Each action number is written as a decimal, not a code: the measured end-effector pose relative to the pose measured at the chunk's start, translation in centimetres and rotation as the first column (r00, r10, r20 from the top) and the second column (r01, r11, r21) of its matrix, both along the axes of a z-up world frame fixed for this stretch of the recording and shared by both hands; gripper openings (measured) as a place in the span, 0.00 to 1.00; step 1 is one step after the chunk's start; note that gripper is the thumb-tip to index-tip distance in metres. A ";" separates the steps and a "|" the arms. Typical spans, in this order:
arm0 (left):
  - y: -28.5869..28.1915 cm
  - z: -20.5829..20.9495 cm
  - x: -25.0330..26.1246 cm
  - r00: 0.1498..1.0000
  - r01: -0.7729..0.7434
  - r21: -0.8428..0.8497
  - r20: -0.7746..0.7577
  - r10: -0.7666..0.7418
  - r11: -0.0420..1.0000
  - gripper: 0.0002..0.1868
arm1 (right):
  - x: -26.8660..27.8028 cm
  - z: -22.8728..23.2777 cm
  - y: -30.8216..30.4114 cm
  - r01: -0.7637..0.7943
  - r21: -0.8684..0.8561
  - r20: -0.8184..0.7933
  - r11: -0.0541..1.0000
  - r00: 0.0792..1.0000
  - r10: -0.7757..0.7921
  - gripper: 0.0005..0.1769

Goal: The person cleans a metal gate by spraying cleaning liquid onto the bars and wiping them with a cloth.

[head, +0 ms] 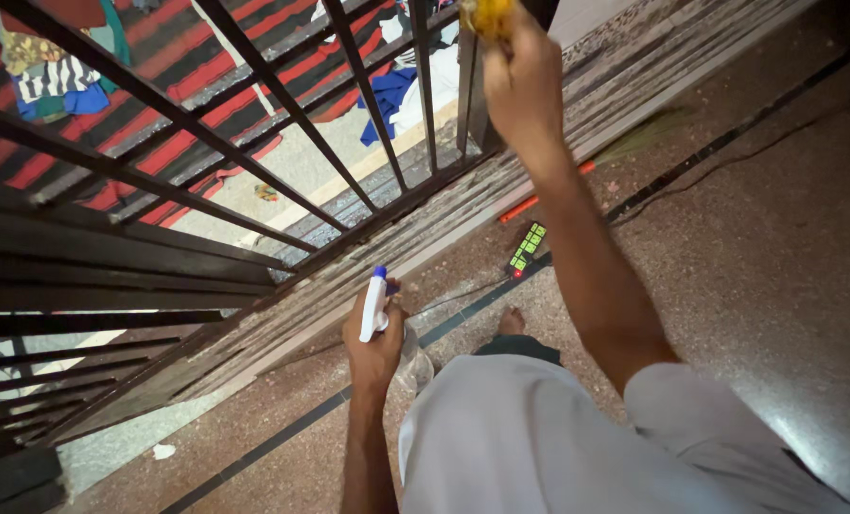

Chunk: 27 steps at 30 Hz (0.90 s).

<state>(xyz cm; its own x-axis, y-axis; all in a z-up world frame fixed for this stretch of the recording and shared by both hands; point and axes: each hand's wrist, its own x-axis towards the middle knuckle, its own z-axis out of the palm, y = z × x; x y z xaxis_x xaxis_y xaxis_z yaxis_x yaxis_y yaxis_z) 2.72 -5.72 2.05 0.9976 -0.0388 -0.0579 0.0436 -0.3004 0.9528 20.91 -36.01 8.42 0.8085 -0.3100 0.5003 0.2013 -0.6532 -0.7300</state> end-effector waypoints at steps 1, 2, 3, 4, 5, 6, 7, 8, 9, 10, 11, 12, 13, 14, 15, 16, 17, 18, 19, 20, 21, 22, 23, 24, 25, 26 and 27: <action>0.1 -0.1 -0.1 1.000 0.000 0.014 0.000 0.000 1.000 0.15 | 0.5 1.4 -0.3 -0.017 -0.151 0.114 0.988 0.993 0.035 0.06; 0.1 -0.2 0.0 1.000 -0.002 0.006 0.028 0.001 1.000 0.15 | 0.7 2.7 -0.4 -0.016 -0.304 0.224 0.953 0.971 0.087 0.05; 0.1 -0.2 0.0 0.998 -0.002 -0.002 0.057 0.003 1.000 0.15 | 0.3 3.9 -0.5 -0.053 -0.245 0.168 0.968 0.981 0.097 0.07; 0.1 -0.2 -0.1 0.996 -0.007 -0.009 0.084 0.008 1.000 0.16 | -0.1 5.1 -0.8 -0.093 -0.183 0.111 0.979 0.987 0.115 0.10; 0.3 -0.3 -0.1 0.998 -0.010 -0.024 0.061 0.011 1.000 0.16 | -0.3 6.2 -0.7 -0.131 -0.117 0.054 0.984 0.989 0.138 0.12; 0.5 -0.4 -0.1 0.999 -0.011 -0.041 0.035 0.012 0.999 0.17 | -0.4 6.8 -0.5 -0.068 -0.141 0.118 0.988 0.989 0.085 0.09; 0.5 -0.5 -0.1 1.000 -0.012 -0.057 0.009 0.013 0.998 0.17 | -0.4 7.3 -0.3 -0.004 -0.161 0.183 0.987 0.983 0.034 0.09; 0.5 -0.6 -0.2 1.000 -0.014 -0.079 0.001 0.014 0.997 0.17 | -0.6 7.4 -0.1 0.064 -0.175 0.245 0.982 0.969 -0.019 0.13; 0.5 -0.7 -0.4 1.000 -0.015 -0.101 -0.007 0.014 0.995 0.17 | -0.7 7.3 0.2 0.083 -0.238 0.264 0.968 0.964 -0.017 0.09; 0.4 -0.7 -0.2 1.000 -0.013 -0.124 -0.010 0.012 0.992 0.17 | -0.6 7.3 0.7 0.106 -0.301 0.288 0.948 0.957 -0.016 0.05; 0.3 -0.7 -0.2 1.000 -0.011 -0.135 0.010 0.012 0.991 0.18 | -0.6 7.5 0.9 0.130 -0.362 0.311 0.923 0.950 -0.012 0.04; 0.3 -0.6 -0.1 0.999 -0.013 -0.145 0.035 0.018 0.989 0.18 | -0.9 8.0 0.8 0.120 -0.405 0.199 0.907 0.979 -0.041 0.06; 0.4 -0.6 0.0 0.998 -0.015 -0.156 0.059 0.024 0.988 0.18 | -1.6 8.4 0.8 0.103 -0.446 0.086 0.889 0.994 -0.072 0.08; 0.6 -0.6 -0.3 0.999 -0.022 -0.123 0.026 0.025 0.992 0.18 | -2.5 8.6 0.9 0.071 -0.482 -0.036 0.873 0.994 -0.101 0.10; 0.8 -0.6 -0.5 1.000 -0.028 -0.090 -0.008 0.027 0.996 0.18 | -3.5 9.0 0.8 0.048 -0.441 -0.089 0.896 0.991 -0.096 0.09; 0.9 -0.5 -0.3 0.999 -0.027 -0.057 -0.037 0.025 0.998 0.18 | -4.4 9.6 0.4 0.032 -0.398 -0.137 0.917 0.986 -0.093 0.08; 1.0 -0.5 -0.2 0.999 -0.032 -0.055 -0.037 0.030 0.998 0.18 | -5.0 10.0 0.1 0.017 -0.353 -0.184 0.935 0.979 -0.088 0.08; 1.1 -0.4 -0.3 0.999 -0.039 -0.056 -0.039 0.037 0.998 0.18 | -5.5 10.0 0.1 0.013 -0.273 -0.222 0.962 0.972 -0.076 0.09; 1.2 -0.4 -0.4 0.998 -0.046 -0.056 -0.041 0.044 0.997 0.18 | -6.0 9.9 0.2 0.011 -0.190 -0.260 0.982 0.964 -0.062 0.11; 1.3 -0.5 -0.3 0.999 -0.042 -0.055 -0.018 0.041 0.998 0.18 | -6.2 9.8 0.3 0.009 -0.106 -0.293 0.994 0.955 -0.039 0.13; 1.4 -0.6 -0.3 0.999 -0.038 -0.053 0.006 0.039 0.998 0.18 | -6.4 9.7 0.4 -0.075 -0.151 -0.122 0.986 0.991 0.056 0.13; 1.5 -0.7 -0.2 0.999 -0.035 -0.052 0.030 0.036 0.998 0.18 | -6.8 9.4 0.5 -0.150 -0.209 0.047 0.966 0.985 0.163 0.12; 1.6 -0.9 -0.2 0.998 -0.034 -0.050 0.053 0.036 0.998 0.18 | -7.1 9.2 0.6 -0.215 -0.279 0.205 0.936 0.939 0.276 0.12; 1.7 -1.1 -0.2 0.996 -0.031 -0.047 0.079 0.034 0.998 0.18 | -7.3 9.0 0.6 -0.197 -0.025 0.077 0.980 0.977 0.199 0.12; 1.8 -1.2 -0.1 0.994 -0.028 -0.044 0.105 0.032 0.999 0.18 | -7.5 8.8 0.6 -0.137 0.224 -0.073 0.965 0.985 0.157 0.11; 1.9 -1.3 -0.1 0.995 -0.033 -0.032 0.097 0.036 0.999 0.18 | -7.6 8.7 0.6 -0.037 0.447 -0.231 0.894 0.960 0.156 0.11; 2.0 -1.4 -0.1 0.995 -0.038 -0.021 0.089 0.040 0.999 0.18 | -7.5 8.8 0.5 -0.085 0.457 -0.190 0.886 0.963 0.191 0.10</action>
<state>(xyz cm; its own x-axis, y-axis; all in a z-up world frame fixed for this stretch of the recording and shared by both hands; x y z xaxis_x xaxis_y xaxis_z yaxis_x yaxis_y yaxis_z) 2.62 -3.73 0.67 0.9995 0.0002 0.0316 -0.0303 -0.2818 0.9590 13.45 -35.50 17.20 0.9330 -0.3319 0.1393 0.0629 -0.2309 -0.9710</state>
